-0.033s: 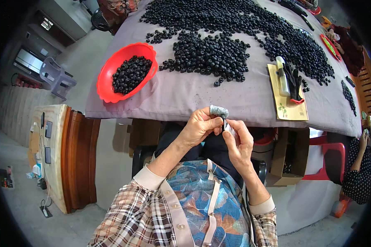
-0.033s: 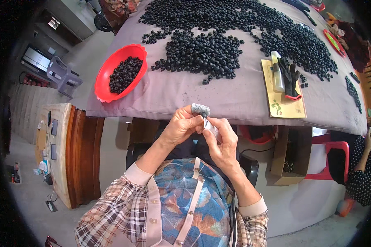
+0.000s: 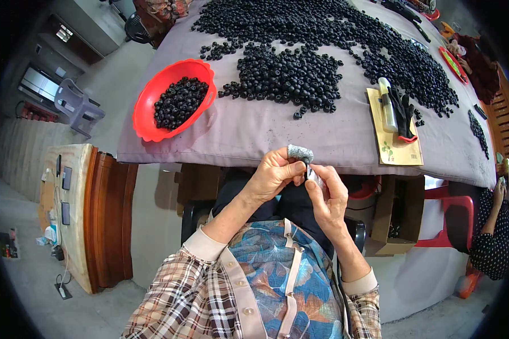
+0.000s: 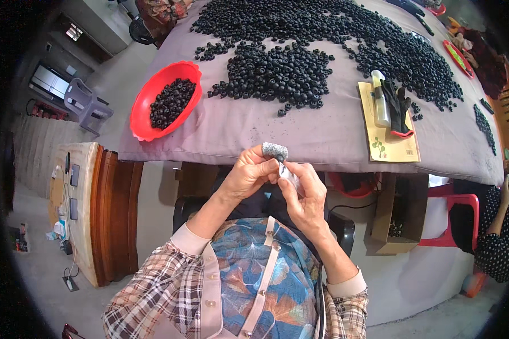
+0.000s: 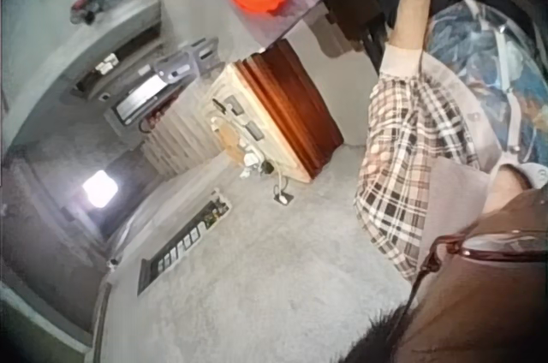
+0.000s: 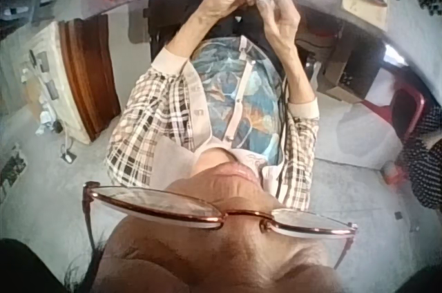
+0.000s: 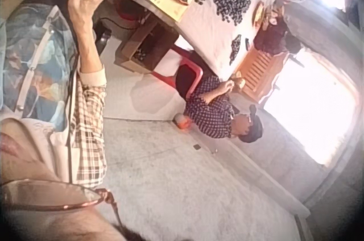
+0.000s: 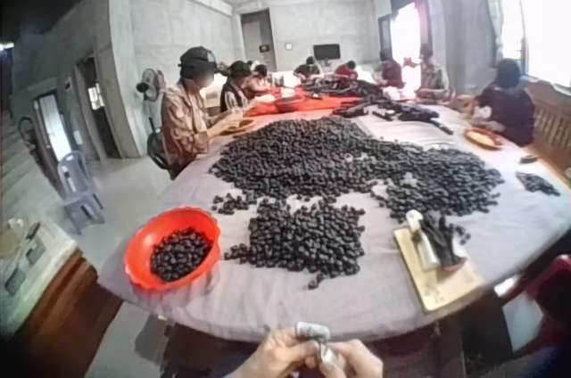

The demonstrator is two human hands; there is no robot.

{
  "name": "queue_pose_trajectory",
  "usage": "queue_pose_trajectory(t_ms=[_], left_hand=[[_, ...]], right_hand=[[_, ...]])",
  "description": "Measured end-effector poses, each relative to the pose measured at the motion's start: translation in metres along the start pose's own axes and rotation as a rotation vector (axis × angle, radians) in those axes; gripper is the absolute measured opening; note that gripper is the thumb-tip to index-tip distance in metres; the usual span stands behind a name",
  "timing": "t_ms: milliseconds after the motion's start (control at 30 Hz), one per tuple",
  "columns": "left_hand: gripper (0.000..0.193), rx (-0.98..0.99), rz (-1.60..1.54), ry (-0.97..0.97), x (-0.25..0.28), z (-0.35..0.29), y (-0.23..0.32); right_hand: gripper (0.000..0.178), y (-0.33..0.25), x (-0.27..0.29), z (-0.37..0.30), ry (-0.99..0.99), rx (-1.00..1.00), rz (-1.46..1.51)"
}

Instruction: The person picks up small black pieces from the table and trims them one by one using a small blade.

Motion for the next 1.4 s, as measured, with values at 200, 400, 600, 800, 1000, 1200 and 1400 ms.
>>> queue_pose_trajectory(t_ms=[200, 400, 600, 800, 1000, 1200, 1400], left_hand=[[0.017, -0.004, 0.034, -0.011, 0.003, 0.000, -0.001], [0.017, -0.031, 0.147, 0.018, 0.003, -0.002, 0.002], [0.016, -0.052, 0.222, 0.013, 0.003, -0.002, 0.003], [0.015, -0.064, 0.268, 0.015, 0.004, -0.002, 0.003], [0.015, -0.073, 0.264, 0.014, 0.001, -0.003, 0.004], [0.015, -0.062, 0.296, 0.023, 0.002, -0.004, 0.005], [0.015, -0.065, 0.315, 0.031, 0.003, -0.005, 0.005]], right_hand=[[0.026, -0.003, 0.001, 0.000, 0.048, 0.020, -0.041], [0.025, -0.004, 0.001, 0.001, 0.055, 0.025, -0.056], [0.024, -0.001, 0.001, 0.000, 0.048, -0.006, -0.039], [0.024, -0.002, 0.001, 0.001, 0.043, 0.004, -0.047], [0.023, 0.004, 0.000, 0.000, 0.043, -0.025, -0.005], [0.022, 0.003, 0.000, 0.000, 0.046, -0.025, 0.023], [0.021, 0.010, -0.003, -0.001, 0.018, -0.064, 0.115]])
Point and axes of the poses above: each hand's wrist, its own z-axis towards the middle knuckle, its own x-axis out of the back of the hand, y = z × x, the point moved 3 cm from there along z, towards the middle knuckle, and after that the axes turned 8 degrees about -z, right-handed, at the moved point
